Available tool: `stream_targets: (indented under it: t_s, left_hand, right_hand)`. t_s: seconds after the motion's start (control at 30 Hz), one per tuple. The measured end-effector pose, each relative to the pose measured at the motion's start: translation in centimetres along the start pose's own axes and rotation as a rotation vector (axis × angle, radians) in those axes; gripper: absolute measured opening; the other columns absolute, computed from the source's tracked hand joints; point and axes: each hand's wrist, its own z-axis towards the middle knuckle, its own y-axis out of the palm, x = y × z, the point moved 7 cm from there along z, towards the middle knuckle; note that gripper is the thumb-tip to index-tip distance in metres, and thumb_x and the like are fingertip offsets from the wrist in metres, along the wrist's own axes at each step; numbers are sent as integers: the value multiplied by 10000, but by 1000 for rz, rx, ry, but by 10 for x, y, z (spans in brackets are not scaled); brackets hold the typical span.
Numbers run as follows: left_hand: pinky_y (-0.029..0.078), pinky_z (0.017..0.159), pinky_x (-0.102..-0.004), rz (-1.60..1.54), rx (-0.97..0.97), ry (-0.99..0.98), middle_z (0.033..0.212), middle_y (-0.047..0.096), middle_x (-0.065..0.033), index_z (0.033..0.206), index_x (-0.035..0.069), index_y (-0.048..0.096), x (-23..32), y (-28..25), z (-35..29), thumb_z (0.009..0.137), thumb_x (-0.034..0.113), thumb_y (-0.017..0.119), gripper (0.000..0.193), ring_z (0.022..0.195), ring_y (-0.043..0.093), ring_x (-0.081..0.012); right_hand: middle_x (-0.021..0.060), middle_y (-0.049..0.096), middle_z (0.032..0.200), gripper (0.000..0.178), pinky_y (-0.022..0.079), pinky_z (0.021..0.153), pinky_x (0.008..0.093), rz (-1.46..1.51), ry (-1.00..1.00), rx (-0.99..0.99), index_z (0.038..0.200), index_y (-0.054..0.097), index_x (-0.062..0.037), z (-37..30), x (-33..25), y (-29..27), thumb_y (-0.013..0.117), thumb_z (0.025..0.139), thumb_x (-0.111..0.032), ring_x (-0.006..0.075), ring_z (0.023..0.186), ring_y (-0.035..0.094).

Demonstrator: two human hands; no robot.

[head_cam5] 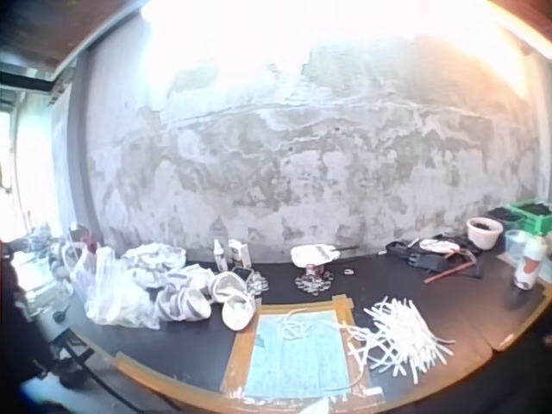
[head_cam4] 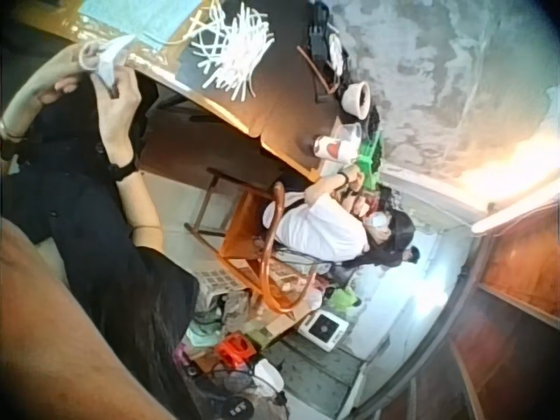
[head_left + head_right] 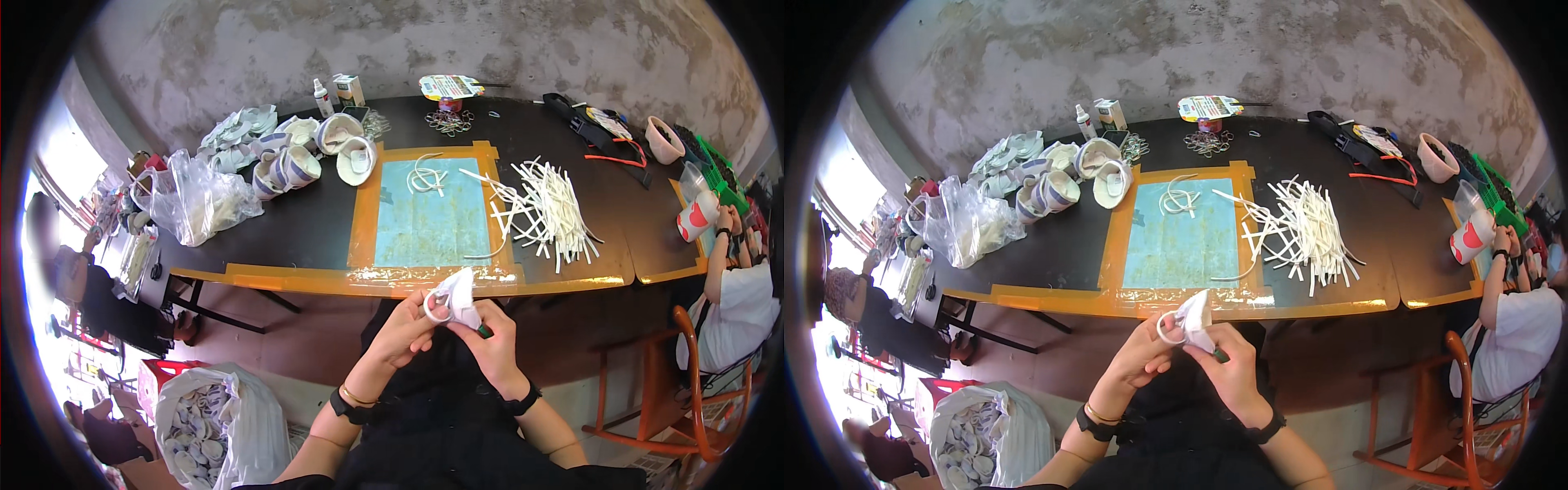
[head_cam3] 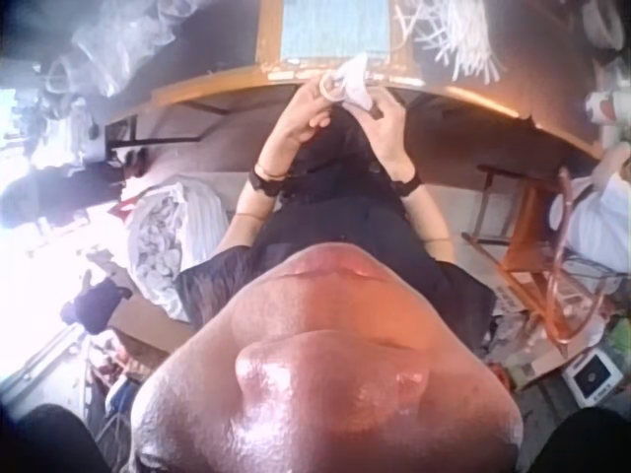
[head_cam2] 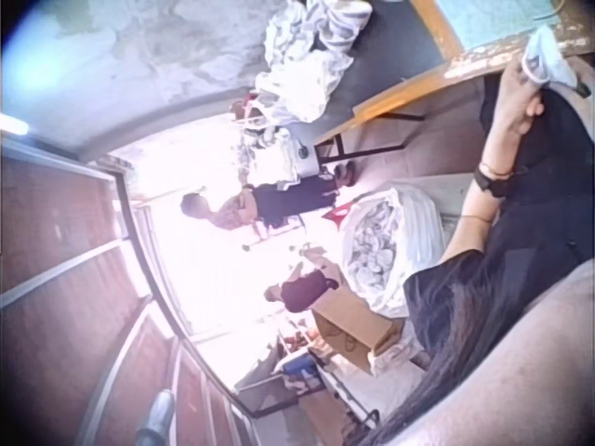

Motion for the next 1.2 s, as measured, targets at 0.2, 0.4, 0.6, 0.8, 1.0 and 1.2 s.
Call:
stream_targets:
  t_s: [0.2, 0.4, 0.6, 0.8, 1.0, 1.2]
  left_hand:
    - [337, 352, -137, 105, -147, -77, 729, 572, 6, 903, 72, 422, 6, 2, -1, 784, 217, 736, 365, 381, 397, -5]
    - [342, 339, -153, 543, -79, -65, 700, 620, -38, 945, 68, 398, 17, -1, -6, 754, 176, 745, 411, 451, 506, -43]
    - [352, 375, -166, 695, -147, -92, 710, 626, -40, 1008, 55, 380, 16, 4, -11, 764, 157, 711, 424, 470, 500, -34]
    - [352, 376, -168, 643, -260, -67, 760, 628, -38, 1036, 53, 358, 2, 1, -13, 773, 146, 704, 445, 475, 490, -26]
    - [272, 336, -120, 115, -39, -75, 719, 565, -24, 1043, 60, 373, -14, -9, -7, 763, 142, 737, 466, 426, 408, -9]
    - [265, 335, -97, -325, -130, -219, 841, 558, -19, 1105, 28, 445, -16, 10, -9, 819, 65, 648, 352, 379, 331, 19]
  right_hand:
    - [86, 622, 795, 173, 457, 636, 269, -83, -157, -181, 807, 612, 6, 5, -17, -7, 740, 691, 11, 184, 704, 599]
    - [111, 629, 808, 194, 481, 649, 301, -160, -105, -327, 850, 620, -9, 3, -22, -10, 741, 704, -51, 262, 723, 622]
    - [121, 638, 842, 218, 485, 666, 334, -290, -66, -444, 880, 643, -37, -5, -18, -4, 739, 706, -127, 290, 753, 619]
    - [112, 633, 774, 209, 472, 638, 301, -257, -61, -427, 829, 631, -4, -6, -17, -6, 761, 686, -83, 240, 693, 619]
    - [90, 583, 703, 197, 422, 583, 258, -125, 54, -303, 773, 589, 18, -5, -13, -11, 754, 713, -70, 147, 610, 528]
    - [46, 574, 699, 184, 411, 611, 218, 24, 179, -295, 761, 583, 16, -6, -6, -13, 743, 729, -66, 58, 666, 490]
